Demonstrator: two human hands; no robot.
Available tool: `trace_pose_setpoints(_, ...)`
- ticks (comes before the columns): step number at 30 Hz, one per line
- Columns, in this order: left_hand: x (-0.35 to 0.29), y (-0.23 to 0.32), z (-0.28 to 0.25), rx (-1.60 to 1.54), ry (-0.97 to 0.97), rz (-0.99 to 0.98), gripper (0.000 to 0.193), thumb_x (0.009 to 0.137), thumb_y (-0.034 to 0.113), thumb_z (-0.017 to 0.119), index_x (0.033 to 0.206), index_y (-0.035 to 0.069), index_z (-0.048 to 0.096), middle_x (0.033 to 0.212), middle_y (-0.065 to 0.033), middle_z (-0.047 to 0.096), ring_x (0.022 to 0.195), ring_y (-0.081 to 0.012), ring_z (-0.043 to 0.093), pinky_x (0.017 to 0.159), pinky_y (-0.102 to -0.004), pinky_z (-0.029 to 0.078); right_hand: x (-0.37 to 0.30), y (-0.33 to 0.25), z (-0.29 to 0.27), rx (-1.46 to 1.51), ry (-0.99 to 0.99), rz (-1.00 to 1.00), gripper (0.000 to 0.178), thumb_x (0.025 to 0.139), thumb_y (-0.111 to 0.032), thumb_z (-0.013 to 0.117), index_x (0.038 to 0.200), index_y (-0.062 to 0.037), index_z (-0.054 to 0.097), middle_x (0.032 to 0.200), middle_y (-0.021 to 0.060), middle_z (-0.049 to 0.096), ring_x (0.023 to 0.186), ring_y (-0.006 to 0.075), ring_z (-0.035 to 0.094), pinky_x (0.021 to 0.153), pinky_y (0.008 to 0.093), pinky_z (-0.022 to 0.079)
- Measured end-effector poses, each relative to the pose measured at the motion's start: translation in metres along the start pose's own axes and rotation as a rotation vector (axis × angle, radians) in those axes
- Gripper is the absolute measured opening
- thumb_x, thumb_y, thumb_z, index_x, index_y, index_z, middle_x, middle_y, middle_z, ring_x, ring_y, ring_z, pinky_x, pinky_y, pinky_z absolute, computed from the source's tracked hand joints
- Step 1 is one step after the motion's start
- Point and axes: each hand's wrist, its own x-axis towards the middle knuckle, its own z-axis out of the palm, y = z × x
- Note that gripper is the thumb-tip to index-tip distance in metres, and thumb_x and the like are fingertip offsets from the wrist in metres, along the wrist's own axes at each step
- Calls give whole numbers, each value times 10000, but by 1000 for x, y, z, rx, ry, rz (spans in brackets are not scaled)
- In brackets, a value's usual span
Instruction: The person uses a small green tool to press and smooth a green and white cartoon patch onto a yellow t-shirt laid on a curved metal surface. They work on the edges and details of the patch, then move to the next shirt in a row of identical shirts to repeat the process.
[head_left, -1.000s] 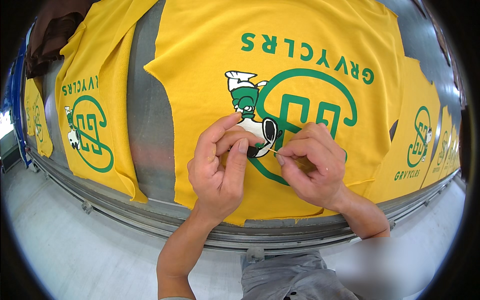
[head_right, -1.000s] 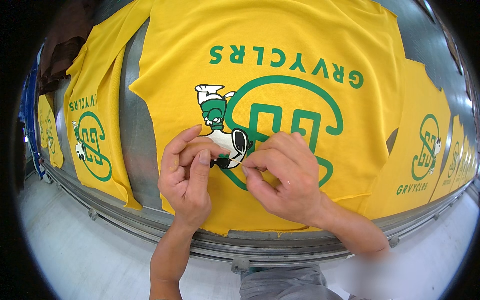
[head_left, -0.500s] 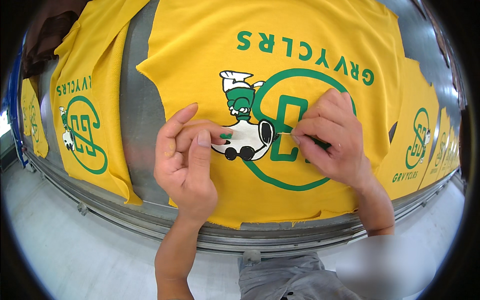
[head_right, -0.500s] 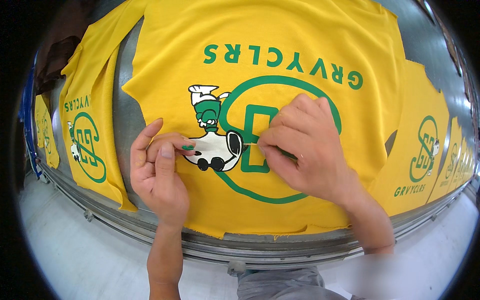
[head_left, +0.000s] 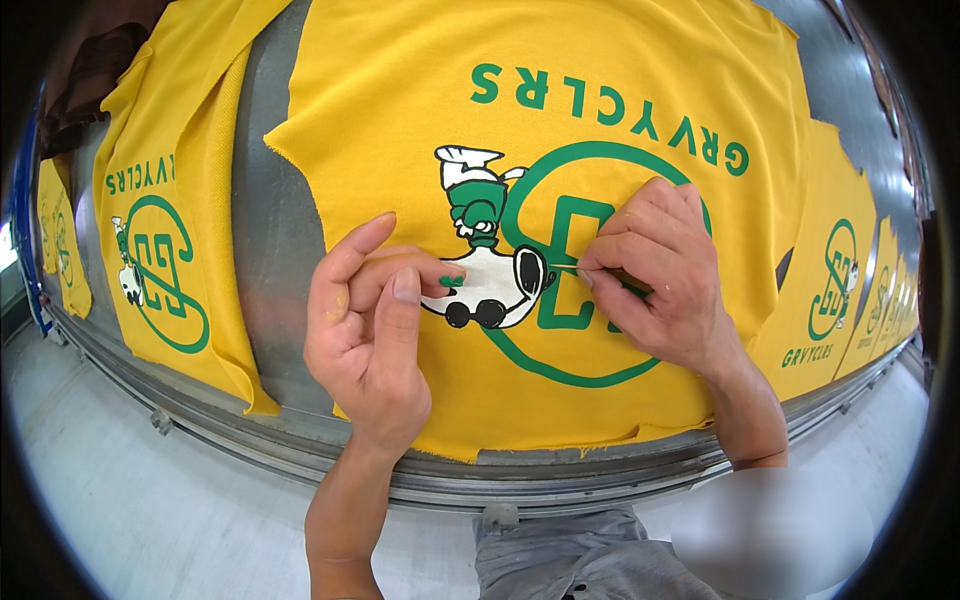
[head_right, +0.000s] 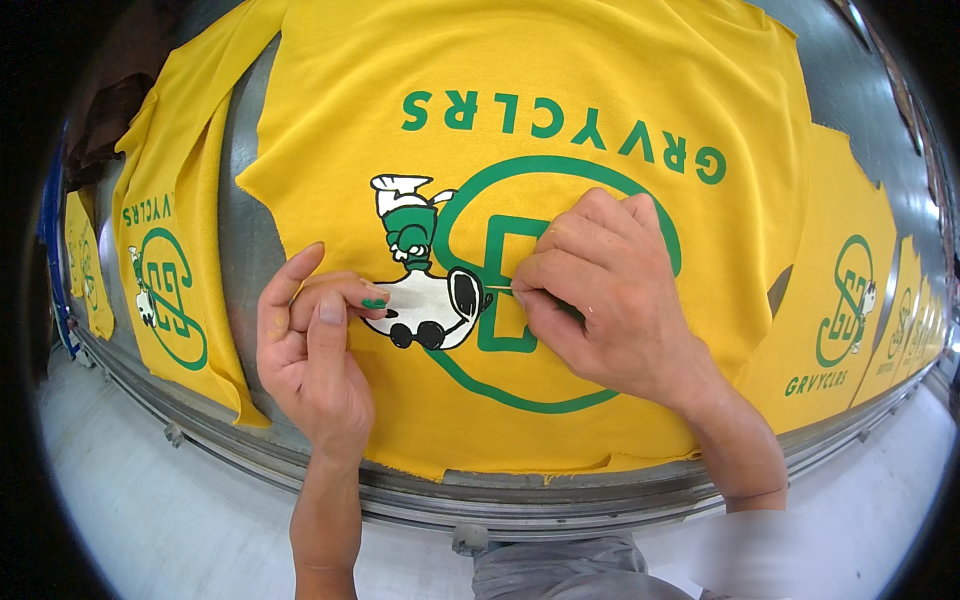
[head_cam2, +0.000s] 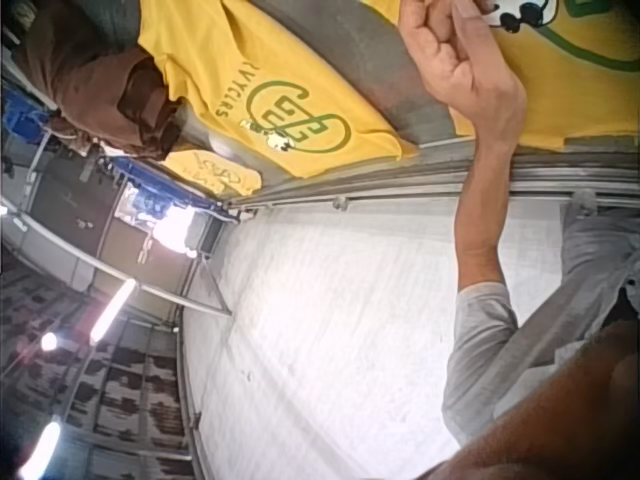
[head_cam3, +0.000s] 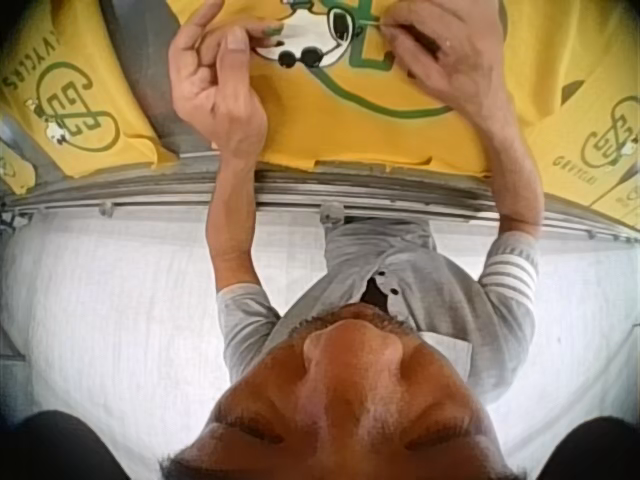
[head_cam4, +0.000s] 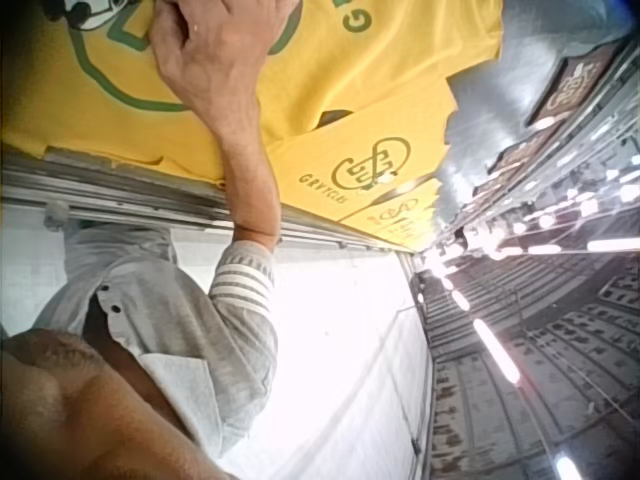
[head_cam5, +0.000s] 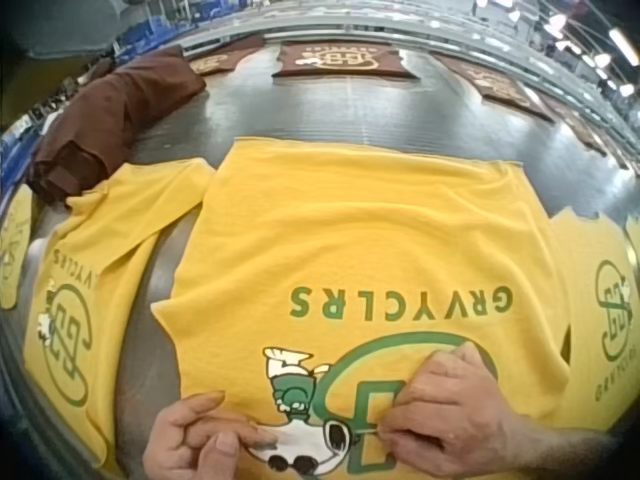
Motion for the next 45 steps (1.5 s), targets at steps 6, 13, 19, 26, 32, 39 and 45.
trace_pose_setpoints(6, 1, 0, 0, -35, -5, -5, 318, 993, 35, 484, 1277, -105, 452, 888, -147, 695, 836, -137, 629, 782, -260, 499, 0, 1, 1, -10, 6, -7, 165, 657, -14, 726, 756, -110, 637, 741, -4, 549, 751, 200, 503, 684, 352, 321)
trace_pose_setpoints(13, 2, 0, 0, -43, -4, -7, 315, 984, 10, 493, 1271, -112, 452, 888, -153, 699, 823, -127, 630, 791, -251, 502, 0, 2, 2, -5, 6, -3, 167, 657, -14, 727, 756, -111, 635, 743, -2, 544, 747, 199, 503, 679, 353, 316)
trace_pose_setpoints(19, 2, 2, 1, -30, 3, -12, 313, 984, 14, 495, 1269, -111, 457, 885, -153, 701, 822, -125, 631, 792, -250, 501, 1, 0, 1, -3, 5, -13, 162, 659, -15, 726, 760, -107, 640, 746, 1, 536, 745, 200, 501, 677, 354, 315)
trace_pose_setpoints(26, 3, 1, 1, -10, 0, -4, 310, 983, 25, 503, 1261, -108, 466, 879, -148, 706, 816, -120, 627, 791, -250, 498, 0, 1, 2, -2, 5, -19, 165, 659, -14, 731, 761, -106, 640, 746, 3, 537, 746, 201, 505, 678, 354, 316)
trace_pose_setpoints(32, 3, 1, 0, -20, -7, 3, 310, 980, 22, 506, 1260, -105, 467, 882, -150, 707, 817, -119, 627, 788, -249, 496, 0, 1, 1, 10, 16, -6, 166, 661, -14, 735, 766, -106, 645, 746, 4, 540, 745, 202, 508, 680, 354, 318)
trace_pose_setpoints(39, 2, 1, 1, -29, -30, -7, 319, 982, 14, 502, 1276, -105, 458, 894, -153, 705, 844, -119, 626, 804, -244, 488, -1, 1, 0, 17, 5, 3, 164, 659, -15, 734, 765, -104, 645, 745, 5, 535, 742, 204, 505, 681, 356, 318)
trace_pose_setpoints(45, -3, 1, 5, 68, -92, 45, 326, 972, -21, 507, 1286, -92, 458, 908, -151, 708, 876, -122, 629, 844, -239, 473, 0, 1, -3, 43, -17, -4, 171, 659, 3, 724, 761, -110, 646, 743, 3, 549, 750, 203, 508, 685, 358, 321)
